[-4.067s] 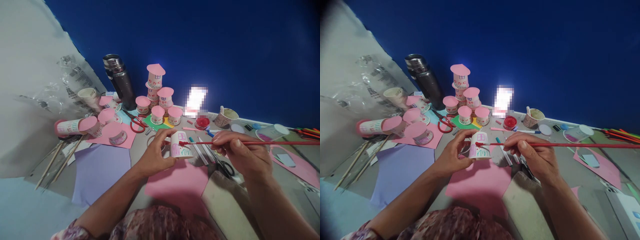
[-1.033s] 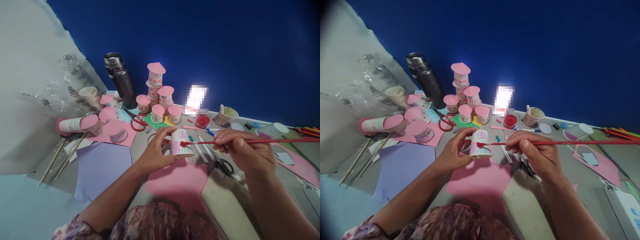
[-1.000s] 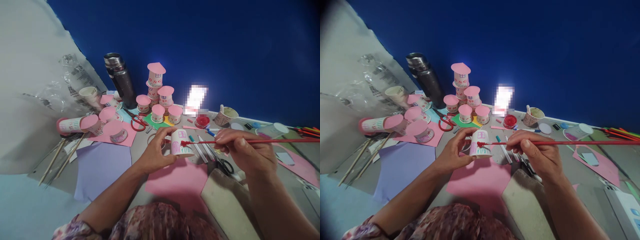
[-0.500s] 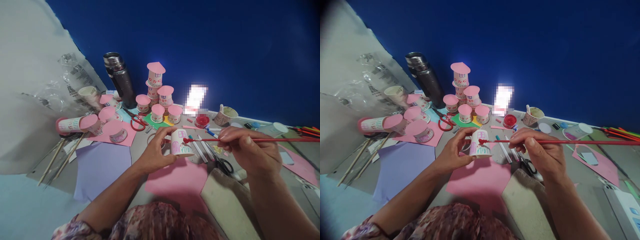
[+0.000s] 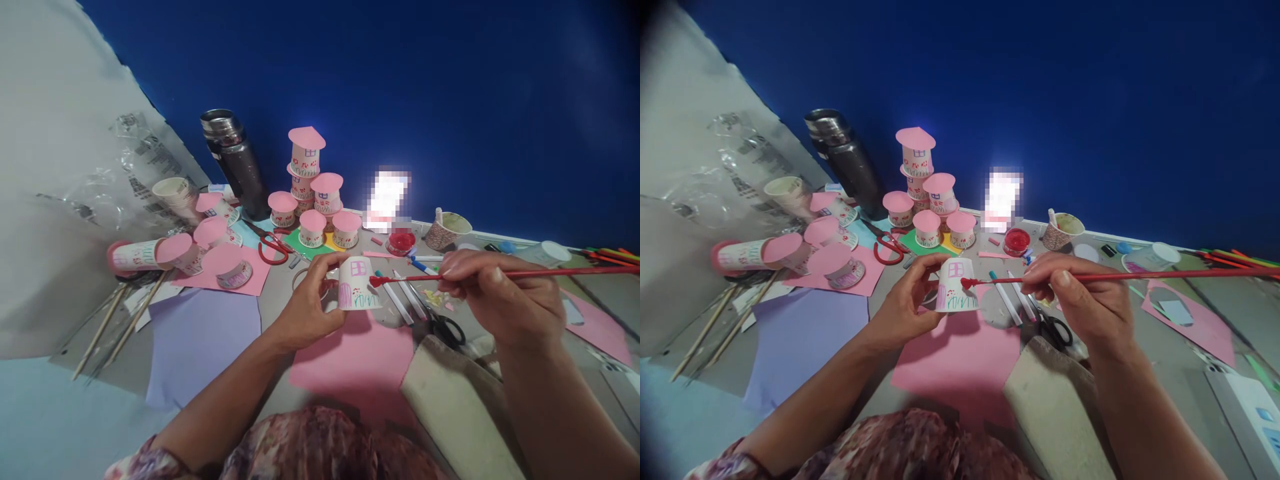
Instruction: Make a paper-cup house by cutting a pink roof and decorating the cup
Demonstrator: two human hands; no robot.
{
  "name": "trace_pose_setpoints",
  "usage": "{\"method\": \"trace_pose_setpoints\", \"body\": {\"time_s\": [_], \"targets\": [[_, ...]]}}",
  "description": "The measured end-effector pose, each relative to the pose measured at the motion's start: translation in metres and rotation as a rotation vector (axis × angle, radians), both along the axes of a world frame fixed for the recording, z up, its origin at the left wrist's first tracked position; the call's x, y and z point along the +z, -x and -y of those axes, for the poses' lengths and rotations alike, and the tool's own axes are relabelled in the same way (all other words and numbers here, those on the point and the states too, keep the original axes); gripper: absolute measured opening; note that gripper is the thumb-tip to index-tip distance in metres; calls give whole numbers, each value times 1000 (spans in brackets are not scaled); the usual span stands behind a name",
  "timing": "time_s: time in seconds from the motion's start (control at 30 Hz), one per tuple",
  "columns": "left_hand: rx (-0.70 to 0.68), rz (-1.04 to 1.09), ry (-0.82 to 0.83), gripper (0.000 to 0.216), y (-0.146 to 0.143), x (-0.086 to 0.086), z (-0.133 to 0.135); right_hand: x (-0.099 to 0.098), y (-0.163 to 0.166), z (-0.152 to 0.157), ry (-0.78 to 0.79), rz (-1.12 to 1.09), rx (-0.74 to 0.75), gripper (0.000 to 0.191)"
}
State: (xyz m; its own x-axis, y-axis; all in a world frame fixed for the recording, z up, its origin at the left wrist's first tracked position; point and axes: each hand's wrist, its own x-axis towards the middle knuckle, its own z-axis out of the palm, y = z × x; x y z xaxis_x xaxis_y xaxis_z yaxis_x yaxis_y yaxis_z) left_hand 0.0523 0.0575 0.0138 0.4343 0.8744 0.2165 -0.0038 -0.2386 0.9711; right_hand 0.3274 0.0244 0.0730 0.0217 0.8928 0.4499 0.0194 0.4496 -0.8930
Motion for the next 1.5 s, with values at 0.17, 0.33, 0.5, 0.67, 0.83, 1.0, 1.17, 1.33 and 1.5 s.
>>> {"method": "trace_pose_setpoints", "body": {"time_s": [0.17, 0.33, 0.5, 0.67, 0.83, 1.0, 1.17, 1.33, 1.5], "targets": [[-22, 49, 36, 79, -1, -2, -1, -1, -1, -1, -14, 16, 9, 22], [-48, 99, 85, 76, -3, 0, 0, 1, -1, 1, 12, 26, 43, 23], [-52, 135, 130, 76, -5, 3, 0, 1, 0, 0, -6, 27, 65, 22], [-64, 130, 124, 74, -5, 6, 1, -1, 0, -1, 1, 47, 89, 23], [-60, 149, 138, 74, -5, 5, 1, -3, -2, -1, -50, 37, 87, 23], [-68, 187, 141, 71, -6, 4, 0, -6, -4, -2, -66, 41, 102, 24], [-87, 183, 130, 73, -5, 4, 1, -5, -4, -1, -61, 42, 102, 24], [-108, 171, 132, 75, -4, 4, 2, -5, -4, -1, -68, 38, 112, 24], [-124, 199, 142, 76, -5, 3, 2, -5, -3, -2, -72, 39, 142, 25]]}}
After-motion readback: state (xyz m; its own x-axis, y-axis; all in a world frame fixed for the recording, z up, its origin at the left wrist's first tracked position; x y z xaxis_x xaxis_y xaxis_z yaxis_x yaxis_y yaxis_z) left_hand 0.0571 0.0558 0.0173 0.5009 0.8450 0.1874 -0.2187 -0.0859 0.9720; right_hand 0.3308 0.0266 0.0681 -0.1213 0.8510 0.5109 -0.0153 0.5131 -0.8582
